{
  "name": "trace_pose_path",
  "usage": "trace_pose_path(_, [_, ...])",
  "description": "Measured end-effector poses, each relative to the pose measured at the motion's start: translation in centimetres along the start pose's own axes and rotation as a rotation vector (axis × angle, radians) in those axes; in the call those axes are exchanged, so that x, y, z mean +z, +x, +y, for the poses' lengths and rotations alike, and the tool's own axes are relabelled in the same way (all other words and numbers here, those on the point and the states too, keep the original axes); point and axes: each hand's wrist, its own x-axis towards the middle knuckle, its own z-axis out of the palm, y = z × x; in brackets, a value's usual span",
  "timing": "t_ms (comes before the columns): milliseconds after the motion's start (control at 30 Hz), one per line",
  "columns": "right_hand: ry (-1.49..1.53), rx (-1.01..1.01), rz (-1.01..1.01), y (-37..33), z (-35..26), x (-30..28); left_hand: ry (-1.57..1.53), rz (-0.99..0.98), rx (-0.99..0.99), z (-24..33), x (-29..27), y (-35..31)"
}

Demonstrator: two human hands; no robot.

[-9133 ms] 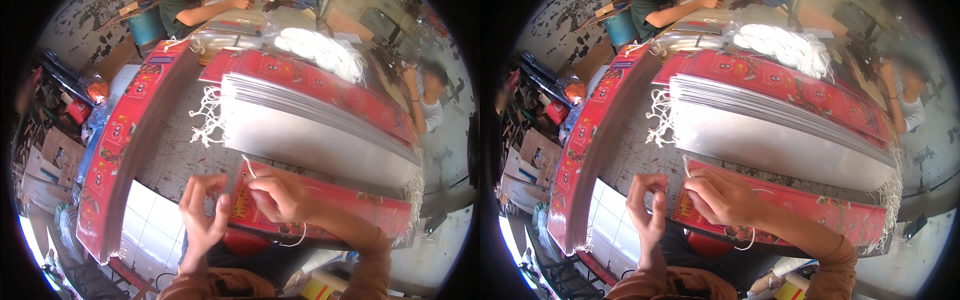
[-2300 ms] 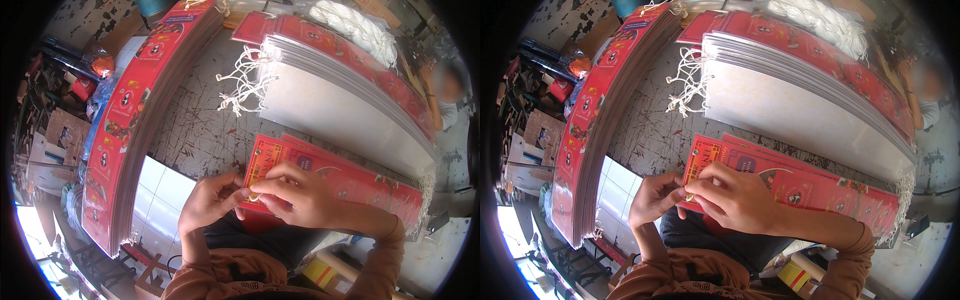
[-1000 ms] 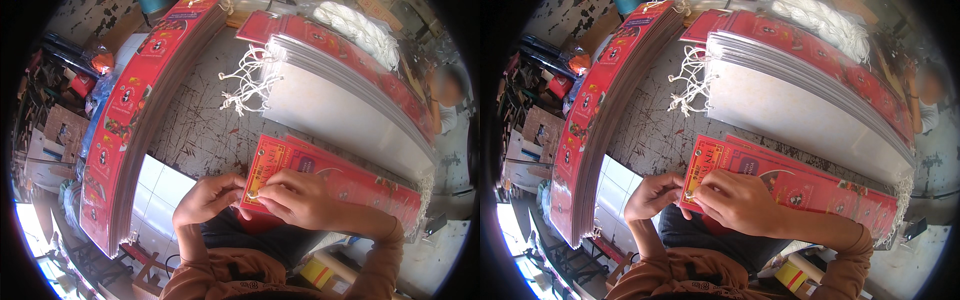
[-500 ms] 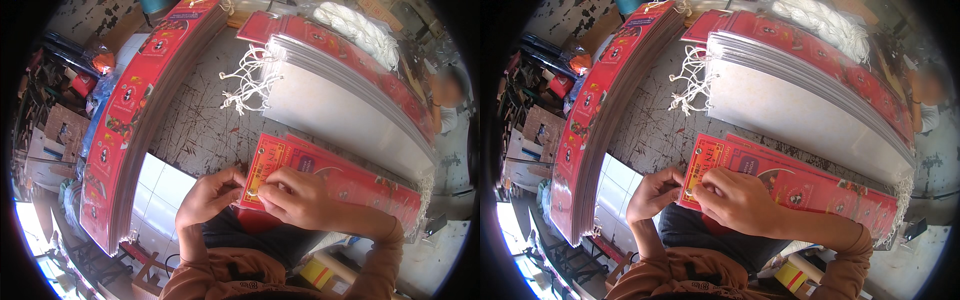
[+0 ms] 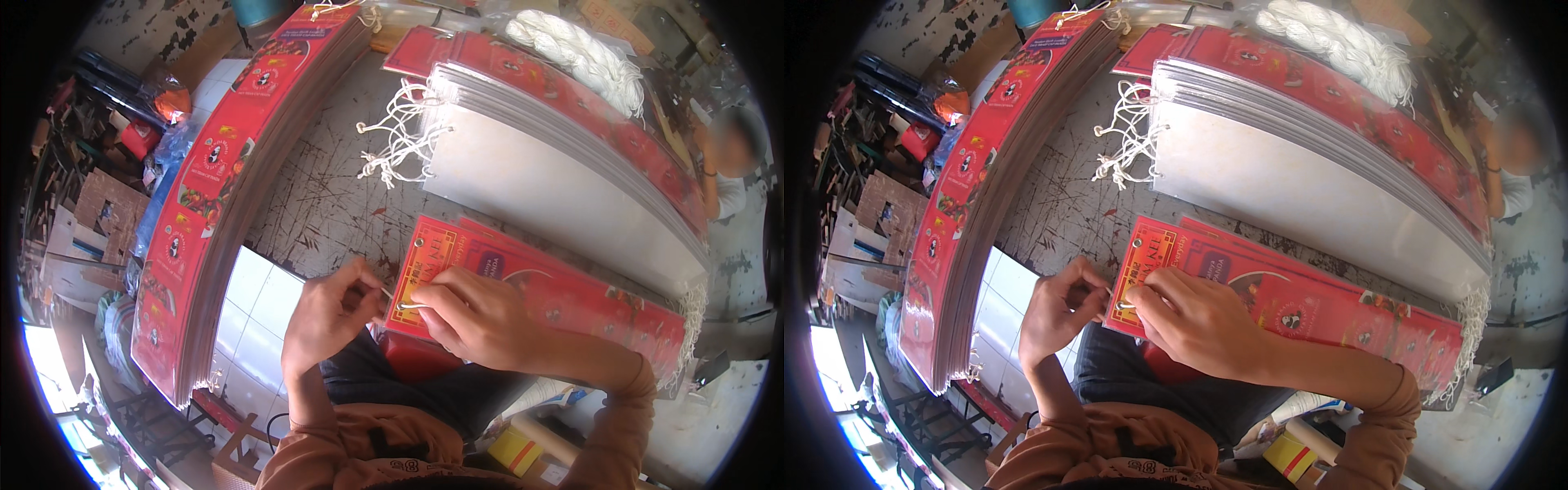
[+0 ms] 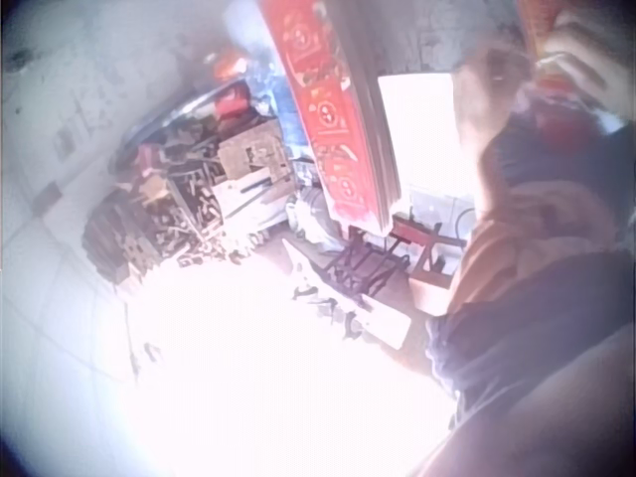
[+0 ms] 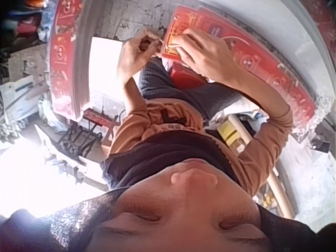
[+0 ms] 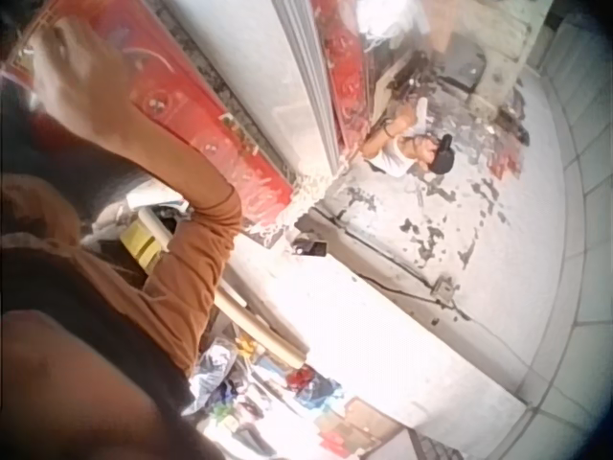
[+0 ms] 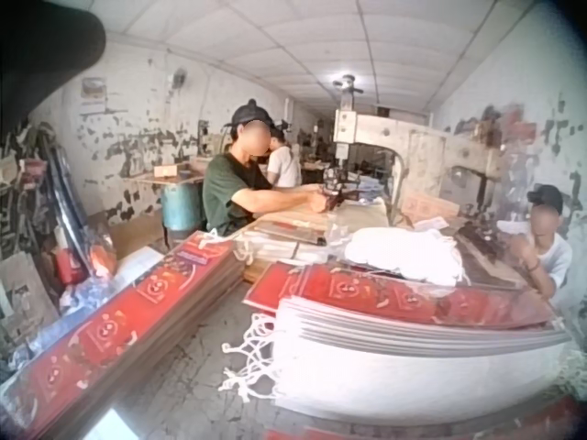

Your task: The person ties white strings onto red rectangular packages. They thread the string through pre-punched holes on the package, pull it tight, and tie a knot to secure it. The person handles the packages one at a time, stacking the finished items on the table.

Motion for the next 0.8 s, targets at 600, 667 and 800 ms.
trace_pose_path(600, [0.923, 0.233, -0.378, 0.8, 3.9, -4.1, -0.434, 0.721, 0.382, -1.6, 0.8, 2.9])
trace_pose_path(667, [1.041, 0.305, -0.275, 0.9, 4.0, -4.7, -0.653, 0.563, 0.445, -1.2, 0.7, 3.3])
trace_pose_path(800, [1.298, 0.403, 0.012, 1.5, 3.9, -6.7, -0.891, 0.581, 0.415, -0.6, 0.7, 4.3])
